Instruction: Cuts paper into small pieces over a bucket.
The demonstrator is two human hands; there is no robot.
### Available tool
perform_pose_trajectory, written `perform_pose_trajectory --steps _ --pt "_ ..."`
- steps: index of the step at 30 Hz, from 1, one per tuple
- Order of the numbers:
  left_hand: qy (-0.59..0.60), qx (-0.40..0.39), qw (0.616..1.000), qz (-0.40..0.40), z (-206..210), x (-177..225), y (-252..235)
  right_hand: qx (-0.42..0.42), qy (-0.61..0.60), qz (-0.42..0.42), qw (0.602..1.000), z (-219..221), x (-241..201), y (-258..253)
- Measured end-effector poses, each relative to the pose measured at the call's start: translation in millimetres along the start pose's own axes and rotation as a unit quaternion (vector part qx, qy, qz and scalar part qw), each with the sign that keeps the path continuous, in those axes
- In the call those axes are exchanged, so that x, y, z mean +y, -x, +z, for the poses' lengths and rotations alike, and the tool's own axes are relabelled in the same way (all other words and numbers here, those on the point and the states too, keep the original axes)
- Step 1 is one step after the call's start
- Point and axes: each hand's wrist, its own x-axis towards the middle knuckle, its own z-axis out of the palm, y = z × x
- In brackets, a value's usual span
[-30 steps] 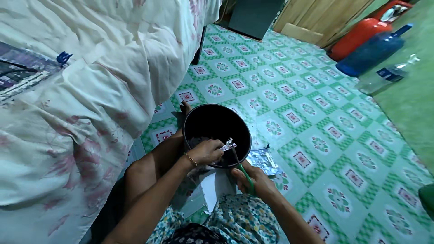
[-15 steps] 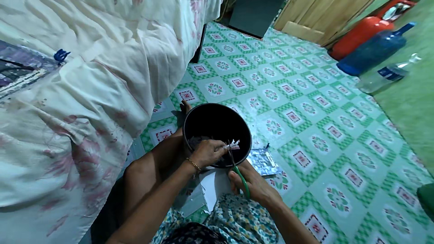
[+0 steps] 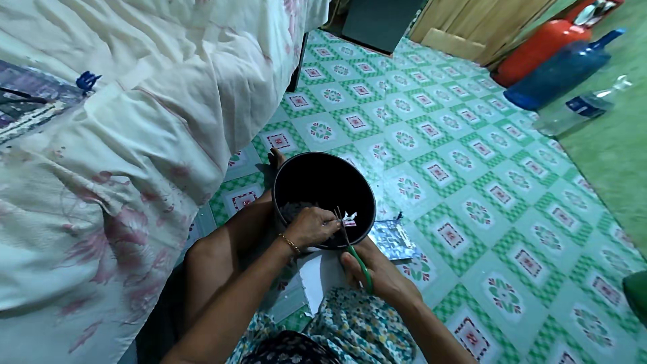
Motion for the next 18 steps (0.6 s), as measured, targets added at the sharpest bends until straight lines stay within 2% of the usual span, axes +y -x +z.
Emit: perform_pose_trajectory --steps 4,7,10,13,18 --pt "0.009 -0.002 1.0 0.006 -1.6 0.8 -0.1 0.024 -0.006 -0.009 1.0 3.3 4.4 -3.3" --pt "0.061 0.016 0.998 -0.025 -3.8 2.3 -0.9 0.054 -0.023 -0.033 0.998 6.8 9.6 -3.9" --pt "0.075 0.013 0.996 -0.042 -6.0 2.7 -2.5 0.025 -0.026 -0.024 0.999 5.0 4.2 -2.5" --pt "0.053 -0.033 0.998 -0.03 -8.2 2.0 -3.6 -0.029 -0.038 -0.003 0.999 2.7 -4.4 -1.1" --pt "0.061 -0.04 0.997 -0.021 -9.3 -0.2 -5.7 0.014 -0.056 -0.005 0.998 5.7 -4.0 -2.2"
